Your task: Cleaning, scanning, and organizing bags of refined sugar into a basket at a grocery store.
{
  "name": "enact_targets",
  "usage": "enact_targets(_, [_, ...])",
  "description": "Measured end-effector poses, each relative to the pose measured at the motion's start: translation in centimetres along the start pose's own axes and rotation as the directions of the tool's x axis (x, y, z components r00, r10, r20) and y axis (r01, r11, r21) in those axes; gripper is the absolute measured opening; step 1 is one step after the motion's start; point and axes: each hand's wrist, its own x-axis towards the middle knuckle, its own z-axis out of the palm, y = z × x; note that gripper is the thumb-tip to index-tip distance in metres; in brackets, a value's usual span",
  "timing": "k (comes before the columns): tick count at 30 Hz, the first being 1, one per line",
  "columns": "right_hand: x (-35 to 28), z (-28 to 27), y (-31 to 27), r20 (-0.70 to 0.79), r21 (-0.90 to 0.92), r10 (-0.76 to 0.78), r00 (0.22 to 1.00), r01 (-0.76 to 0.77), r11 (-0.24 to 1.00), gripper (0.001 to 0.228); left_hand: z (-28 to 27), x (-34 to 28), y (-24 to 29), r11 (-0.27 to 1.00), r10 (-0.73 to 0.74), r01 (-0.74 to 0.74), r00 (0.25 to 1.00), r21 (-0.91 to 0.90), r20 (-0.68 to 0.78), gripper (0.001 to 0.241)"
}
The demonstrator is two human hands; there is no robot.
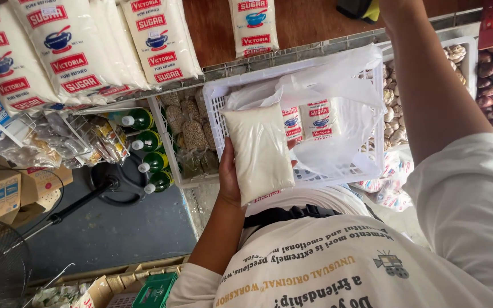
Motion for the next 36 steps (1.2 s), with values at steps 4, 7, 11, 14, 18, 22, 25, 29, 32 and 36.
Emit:
enact_targets(4, [-3.7,-0.3,-4.9,0.041,-0.223,-0.246,0.968,0.249,0.943,0.022,-1.6,1.0,-1.0,0.996,0.036,-0.033,0.999,0.089,-0.034,0.085])
enact_targets(7, [-7.8,1.0,-8.8,0.089,-0.320,-0.366,0.926,0.374,0.871,0.023,-2.9,2.4,-1.7,0.987,0.069,-0.061,0.996,0.147,-0.053,0.089])
enact_targets(11, [-15.7,0.7,-13.6,0.734,0.153,0.228,0.639,-0.483,0.862,0.057,-4.6,4.6,-3.6,0.965,0.101,-0.063,0.985,0.256,-0.141,0.086])
enact_targets(14, [-18.4,0.6,-13.2,0.840,0.219,0.186,0.509,-0.633,0.743,0.078,-3.8,6.8,-5.1,0.894,0.148,-0.058,0.974,0.444,-0.172,0.084])
enact_targets(18, [-21.8,1.6,-9.7,0.753,0.189,0.337,0.565,-0.677,0.711,0.080,-7.3,9.2,-7.9,0.647,0.116,0.015,0.986,0.763,-0.119,0.089])
enact_targets(22, [-22.9,2.1,-7.0,0.599,0.117,0.569,0.563,-0.765,0.633,0.064,-9.2,10.2,-8.2,0.675,0.001,0.124,0.986,0.727,-0.169,0.085])
enact_targets(25, [-22.8,2.7,-3.6,0.557,0.158,0.698,0.451,-0.882,0.444,0.049,-14.1,11.0,-8.5,0.630,-0.049,0.199,0.975,0.751,-0.217,0.080])
enact_targets(29, [-23.0,4.2,1.6,0.520,0.185,0.791,0.321,-0.947,0.262,0.038,-24.3,10.6,-11.2,-0.285,0.233,0.061,0.973,0.956,0.008,0.048])
enact_targets(32, [-22.5,6.3,3.1,0.525,0.171,0.792,0.312,-0.950,0.261,0.035,-15.4,8.0,-7.7,-0.507,0.279,0.244,0.954,0.827,-0.110,0.055])
enact_targets(36, [-21.3,8.9,3.9,0.556,0.132,0.748,0.362,-0.927,0.350,0.038,-10.1,5.5,-4.8,-0.725,0.108,0.333,0.920,0.603,-0.378,0.061])
